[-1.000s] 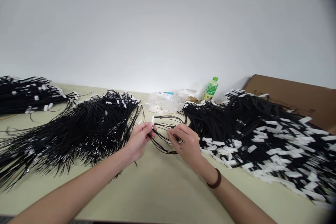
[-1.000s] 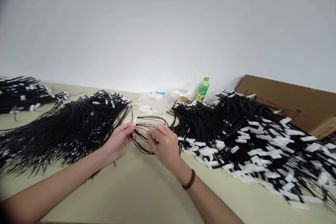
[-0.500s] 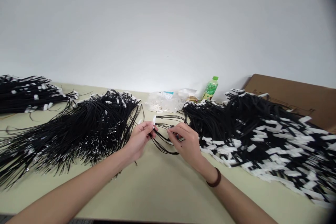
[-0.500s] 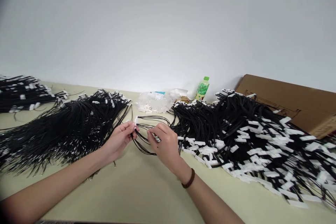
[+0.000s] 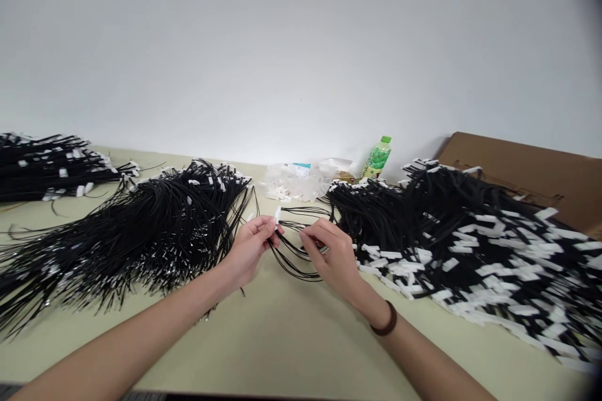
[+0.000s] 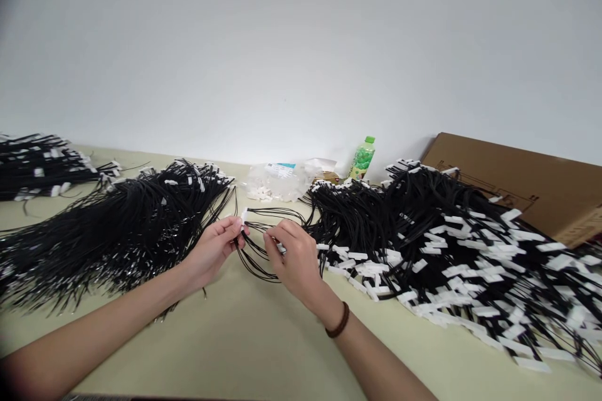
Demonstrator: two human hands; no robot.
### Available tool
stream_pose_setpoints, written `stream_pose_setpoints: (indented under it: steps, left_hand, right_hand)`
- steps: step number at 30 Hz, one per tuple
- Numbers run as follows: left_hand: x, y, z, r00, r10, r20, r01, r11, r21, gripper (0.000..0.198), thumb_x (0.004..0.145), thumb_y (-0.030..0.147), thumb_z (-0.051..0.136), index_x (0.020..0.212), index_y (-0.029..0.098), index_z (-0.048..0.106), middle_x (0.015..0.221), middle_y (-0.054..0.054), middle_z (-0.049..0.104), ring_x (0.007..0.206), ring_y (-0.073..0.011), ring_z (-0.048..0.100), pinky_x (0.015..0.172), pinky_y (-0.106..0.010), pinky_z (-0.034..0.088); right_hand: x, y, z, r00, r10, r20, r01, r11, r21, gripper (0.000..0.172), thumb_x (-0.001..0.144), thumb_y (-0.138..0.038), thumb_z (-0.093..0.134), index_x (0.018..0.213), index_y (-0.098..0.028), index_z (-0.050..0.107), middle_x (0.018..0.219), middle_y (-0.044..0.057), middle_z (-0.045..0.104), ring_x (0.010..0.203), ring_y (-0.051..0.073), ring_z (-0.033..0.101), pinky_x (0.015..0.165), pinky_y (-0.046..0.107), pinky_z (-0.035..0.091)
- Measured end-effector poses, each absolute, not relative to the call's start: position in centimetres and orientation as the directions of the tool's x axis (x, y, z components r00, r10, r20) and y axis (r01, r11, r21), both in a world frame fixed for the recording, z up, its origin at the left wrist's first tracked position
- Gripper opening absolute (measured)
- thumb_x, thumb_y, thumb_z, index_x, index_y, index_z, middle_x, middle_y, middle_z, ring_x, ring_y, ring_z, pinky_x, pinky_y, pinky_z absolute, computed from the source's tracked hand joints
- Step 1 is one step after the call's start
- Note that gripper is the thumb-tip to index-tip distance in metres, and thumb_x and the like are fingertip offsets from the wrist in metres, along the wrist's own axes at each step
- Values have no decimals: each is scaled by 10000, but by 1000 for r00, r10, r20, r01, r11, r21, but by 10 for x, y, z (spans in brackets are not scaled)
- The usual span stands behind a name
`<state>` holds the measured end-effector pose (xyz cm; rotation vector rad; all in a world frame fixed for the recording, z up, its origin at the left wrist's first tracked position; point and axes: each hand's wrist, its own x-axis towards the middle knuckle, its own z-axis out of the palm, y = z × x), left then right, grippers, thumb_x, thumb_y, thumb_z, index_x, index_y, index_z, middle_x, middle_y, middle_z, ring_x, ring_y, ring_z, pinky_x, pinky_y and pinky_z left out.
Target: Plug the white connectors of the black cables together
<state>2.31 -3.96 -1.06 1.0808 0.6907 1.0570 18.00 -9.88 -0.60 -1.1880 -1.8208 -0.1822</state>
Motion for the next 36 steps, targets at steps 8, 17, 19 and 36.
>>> stream_pose_setpoints:
  steps: [8, 17, 19, 36]
  left_hand:
    - [24, -40, -7, 368, 928, 59, -313, 64, 948, 247, 668, 369, 677, 699, 140, 591, 686, 2, 588, 553, -66, 474, 572, -213, 382]
    - [22, -40, -7, 395, 915, 85, -282, 33, 959, 254, 674, 381, 673, 706, 141, 596, 694, -9, 612, 542, -69, 472, 572, -221, 379]
    - [22, -41, -6, 403, 910, 93, -276, 24, 961, 246, 683, 376, 667, 705, 142, 593, 694, -11, 612, 544, -72, 478, 576, -222, 380]
    - [25, -52, -3, 456, 876, 156, -230, -53, 972, 279, 717, 411, 629, 670, 140, 584, 653, -13, 579, 536, -88, 492, 555, -233, 368]
  right_hand:
    - [181, -99, -4, -176, 677, 715, 821, 502, -273, 214, 895, -205, 388, 732, -158, 519, 710, 17, 492, 694, 98, 430, 640, 220, 330]
    - [181, -99, -4, -212, 693, 689, 811, 518, -272, 217, 902, -206, 371, 744, -156, 512, 722, 20, 492, 702, 101, 430, 642, 220, 338]
    - [182, -99, -5, -227, 681, 696, 813, 526, -250, 203, 898, -203, 382, 758, -157, 522, 728, 22, 500, 707, 103, 436, 644, 223, 344]
    - [175, -104, -4, -281, 604, 746, 823, 552, -136, 173, 877, -166, 406, 769, -153, 540, 717, 27, 500, 693, 105, 446, 628, 227, 350]
